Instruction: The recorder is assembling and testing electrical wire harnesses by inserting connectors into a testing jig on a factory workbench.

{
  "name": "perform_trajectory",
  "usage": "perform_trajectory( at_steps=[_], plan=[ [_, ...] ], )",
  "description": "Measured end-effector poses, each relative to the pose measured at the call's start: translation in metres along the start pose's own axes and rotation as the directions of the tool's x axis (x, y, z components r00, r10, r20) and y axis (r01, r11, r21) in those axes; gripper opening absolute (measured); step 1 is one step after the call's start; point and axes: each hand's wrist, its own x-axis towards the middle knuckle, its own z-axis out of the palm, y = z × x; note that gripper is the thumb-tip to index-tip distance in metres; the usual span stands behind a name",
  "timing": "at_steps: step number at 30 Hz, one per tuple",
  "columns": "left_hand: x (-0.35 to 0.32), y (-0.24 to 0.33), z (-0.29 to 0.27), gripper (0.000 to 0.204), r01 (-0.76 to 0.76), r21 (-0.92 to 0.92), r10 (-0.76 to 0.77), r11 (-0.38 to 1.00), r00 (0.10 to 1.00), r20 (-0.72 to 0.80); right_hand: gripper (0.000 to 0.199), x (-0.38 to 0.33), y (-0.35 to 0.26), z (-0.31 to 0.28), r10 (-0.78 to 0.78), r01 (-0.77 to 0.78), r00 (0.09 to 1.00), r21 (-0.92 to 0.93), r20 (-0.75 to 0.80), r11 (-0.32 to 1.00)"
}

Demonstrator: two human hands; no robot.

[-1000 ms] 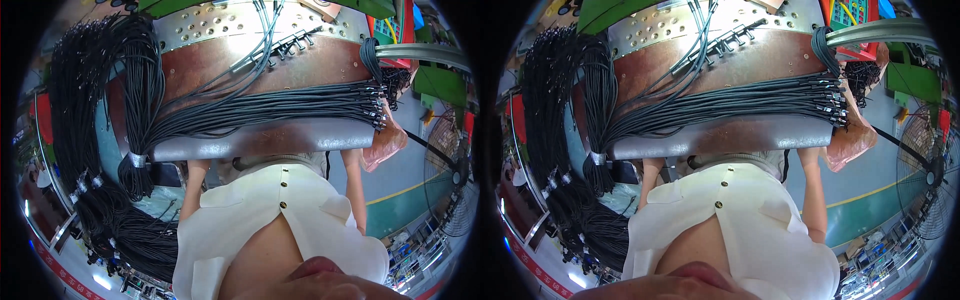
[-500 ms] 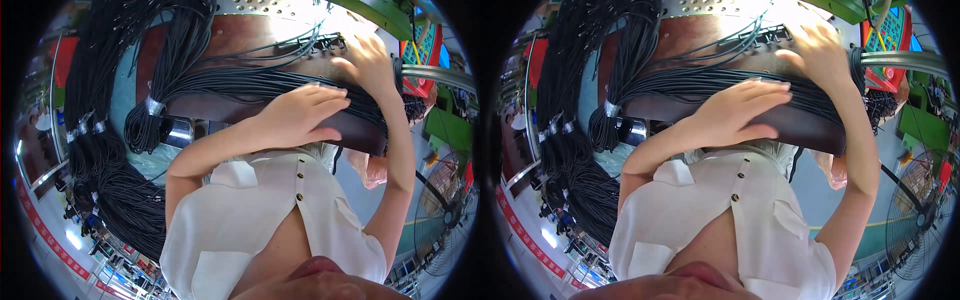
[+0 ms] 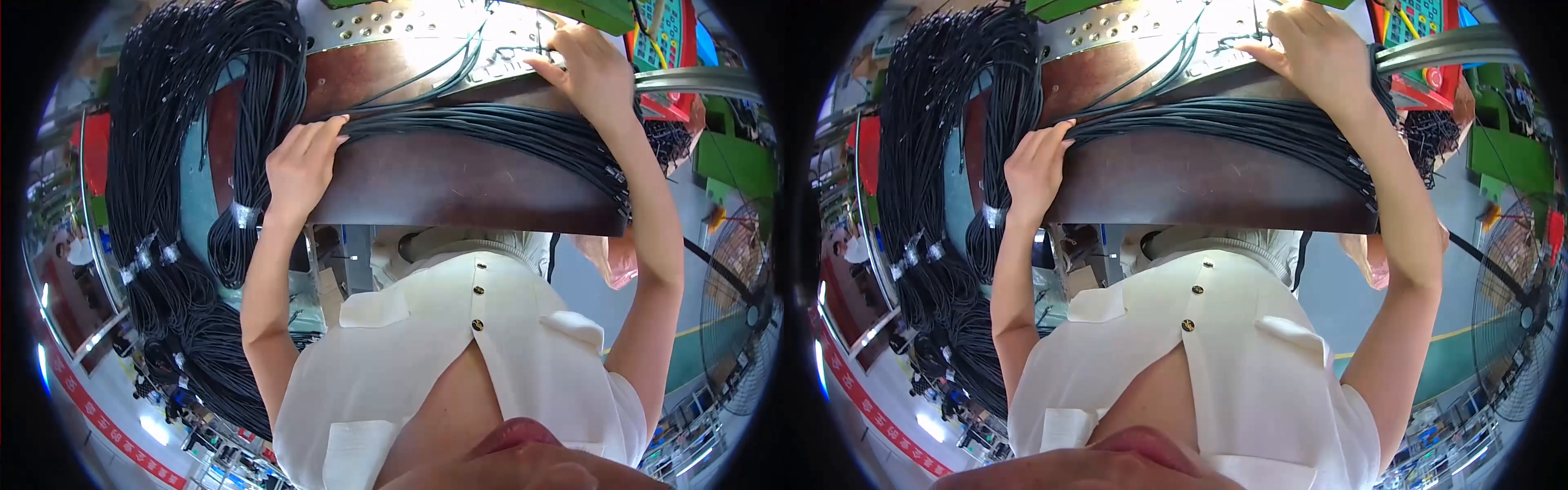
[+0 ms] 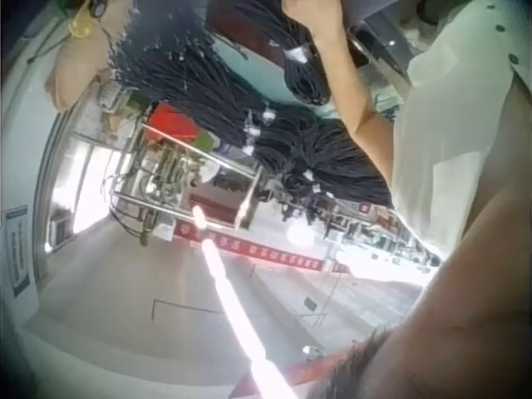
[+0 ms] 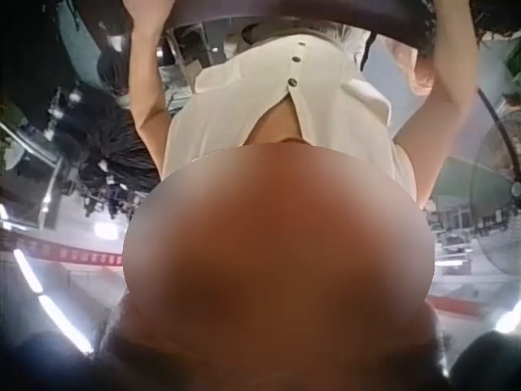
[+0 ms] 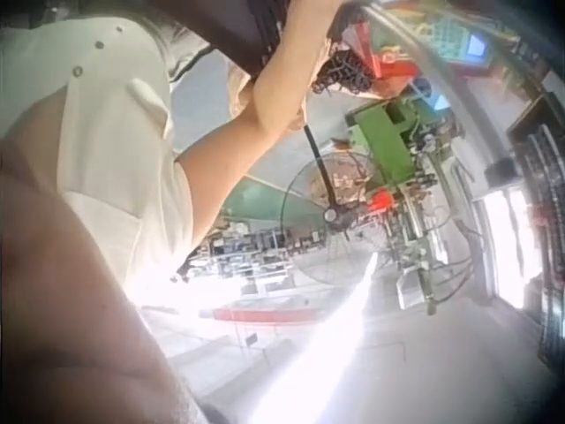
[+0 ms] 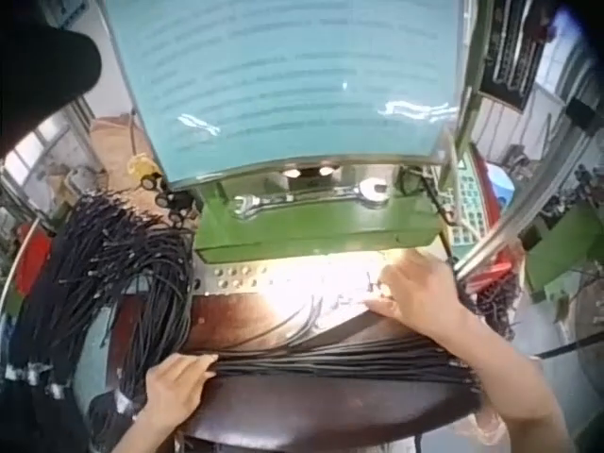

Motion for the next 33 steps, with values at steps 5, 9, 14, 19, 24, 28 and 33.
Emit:
perform_trajectory(
  at_steps=[5, 9, 14, 19, 24, 28, 33],
  plan=[
    [0.003, 0.005, -0.004, 0.018, 0.183, -0.289, -0.218, 0.94, 0.971, -0.095, 0.023, -0.083, 0.003, -0.134, 0.467, -0.472, 0.87, -0.005, 0.155, 0.881],
    [0.009, 0.015, 0.003, 0.015, 0.182, -0.15, -0.211, 0.972, 0.956, -0.203, 0.026, -0.116, 0.005, -0.16, 0.542, -0.23, 0.782, -0.666, 0.307, 0.71],
    [0.007, 0.02, 0.014, 0.02, 0.104, -0.107, -0.116, 0.989, 0.986, -0.122, 0.063, -0.02, -0.1, -0.068, 0.398, -0.458, 0.829, 0.068, 0.394, 0.886],
    [0.014, 0.027, 0.007, 0.013, 0.105, -0.323, -0.108, 0.941, 0.994, 0.009, 0.043, -0.001, -0.145, 0.008, 0.245, -0.29, 0.947, 0.22, 0.208, 0.931],
    [0.005, 0.023, 0.003, 0.013, 0.222, -0.498, -0.239, 0.838, 0.971, 0.031, 0.023, -0.033, -0.109, -0.023, 0.288, -0.301, 0.926, 0.016, 0.245, 0.953],
    [0.01, 0.024, 0.003, 0.015, 0.243, -0.503, -0.254, 0.829, 0.966, 0.046, 0.04, -0.042, -0.063, -0.074, 0.356, -0.325, 0.879, -0.147, 0.318, 0.934],
    [0.02, 0.029, -0.005, 0.024, 0.049, -0.265, -0.069, 0.963, 0.995, -0.068, 0.045, -0.023, -0.04, -0.115, 0.344, -0.388, 0.827, 0.008, 0.445, 0.922]
  ],
)
